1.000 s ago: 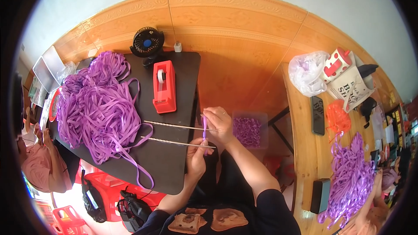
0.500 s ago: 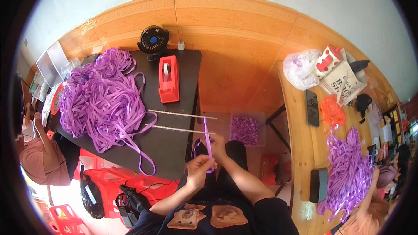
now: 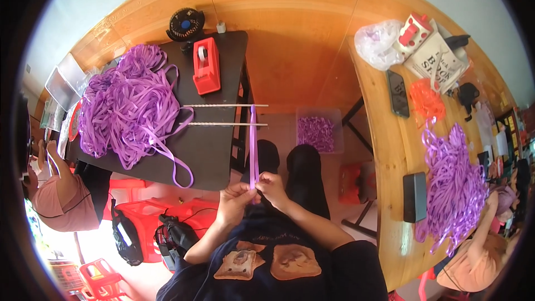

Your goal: Making purple ribbon bows using a metal rod jig for assembly.

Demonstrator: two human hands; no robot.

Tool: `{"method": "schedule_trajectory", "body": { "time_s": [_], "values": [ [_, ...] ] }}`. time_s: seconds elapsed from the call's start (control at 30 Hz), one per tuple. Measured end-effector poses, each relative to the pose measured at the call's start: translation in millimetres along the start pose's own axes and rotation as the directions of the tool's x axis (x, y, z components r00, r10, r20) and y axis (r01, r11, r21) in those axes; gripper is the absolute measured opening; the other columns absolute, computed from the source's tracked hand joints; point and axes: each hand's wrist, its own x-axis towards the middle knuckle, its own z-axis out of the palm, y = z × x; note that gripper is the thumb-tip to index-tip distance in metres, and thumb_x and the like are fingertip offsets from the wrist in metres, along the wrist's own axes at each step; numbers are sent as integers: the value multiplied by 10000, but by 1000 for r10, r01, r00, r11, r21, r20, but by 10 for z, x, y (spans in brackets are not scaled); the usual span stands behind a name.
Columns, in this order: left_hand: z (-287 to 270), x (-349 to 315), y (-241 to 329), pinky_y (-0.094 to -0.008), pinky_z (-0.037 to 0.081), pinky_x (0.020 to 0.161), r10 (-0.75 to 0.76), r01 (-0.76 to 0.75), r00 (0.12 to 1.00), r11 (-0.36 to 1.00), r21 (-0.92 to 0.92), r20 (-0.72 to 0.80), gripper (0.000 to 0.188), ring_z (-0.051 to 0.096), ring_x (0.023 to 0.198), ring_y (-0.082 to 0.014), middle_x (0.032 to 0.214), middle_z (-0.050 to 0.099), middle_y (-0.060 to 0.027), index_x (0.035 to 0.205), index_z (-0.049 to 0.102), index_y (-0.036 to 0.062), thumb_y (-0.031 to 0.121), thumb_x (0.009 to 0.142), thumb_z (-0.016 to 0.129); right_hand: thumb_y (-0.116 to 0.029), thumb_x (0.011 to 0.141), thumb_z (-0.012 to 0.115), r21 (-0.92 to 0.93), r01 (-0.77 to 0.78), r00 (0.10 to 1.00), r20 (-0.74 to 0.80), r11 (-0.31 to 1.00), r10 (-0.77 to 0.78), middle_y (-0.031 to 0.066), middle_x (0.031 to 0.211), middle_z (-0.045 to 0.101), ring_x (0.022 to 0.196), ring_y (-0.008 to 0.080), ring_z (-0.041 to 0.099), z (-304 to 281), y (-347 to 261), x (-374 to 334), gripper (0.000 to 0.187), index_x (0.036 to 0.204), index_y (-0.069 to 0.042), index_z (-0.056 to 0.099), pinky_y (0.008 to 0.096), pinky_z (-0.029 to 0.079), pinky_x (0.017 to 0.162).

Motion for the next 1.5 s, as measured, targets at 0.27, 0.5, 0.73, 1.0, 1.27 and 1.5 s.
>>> {"method": "schedule_trajectory", "body": {
  "time_s": [0.27,0.5,0.73,1.0,1.27,1.5],
  "values": [
    [-39,-38,35,-270,539,653,-71,66,997,990,-124,-38,45,656,671,-169,784,679,-110,885,650,14,15,880,606,8,753,638,164,-47,998,-25,985,52,41,705,601,627,92,551,-21,-1,-124,37,785,12,620,225,435,573],
    [-141,-191,-32,-254,547,618,-135,125,988,983,-137,-69,22,656,648,-153,776,678,-107,877,641,21,18,875,619,-13,762,673,84,68,977,-210,994,-49,22,682,608,599,68,543,-13,-173,136,61,742,-25,616,189,381,534],
    [-160,-166,-106,-220,502,584,-79,67,988,994,-88,-132,27,637,628,-134,769,679,-104,883,640,-7,-8,864,620,33,773,669,-198,174,975,-100,965,-196,-9,709,597,648,44,530,-12,84,28,75,765,-15,611,204,421,585],
    [-509,245,-339,-354,508,619,542,-221,824,573,789,-163,140,641,699,-248,842,666,-159,882,652,-43,-84,764,587,48,764,654,-284,82,960,-235,955,-152,-42,596,525,544,24,464,28,105,-174,104,743,-21,579,204,355,480],
    [-451,158,-307,-367,467,628,544,-97,839,159,983,-5,312,608,793,-281,892,621,-177,967,609,-32,-44,673,505,58,719,616,-322,50,951,-275,945,-144,-44,575,510,528,26,455,96,52,-141,91,718,-18,566,209,330,460],
    [-382,-37,-344,-277,514,707,198,-108,978,760,641,-70,200,653,776,-180,866,656,-124,949,612,-22,-59,758,564,53,746,642,-84,-73,991,-121,994,62,-20,667,569,598,47,510,54,279,-242,101,738,-32,589,196,385,516]
  ]
}}
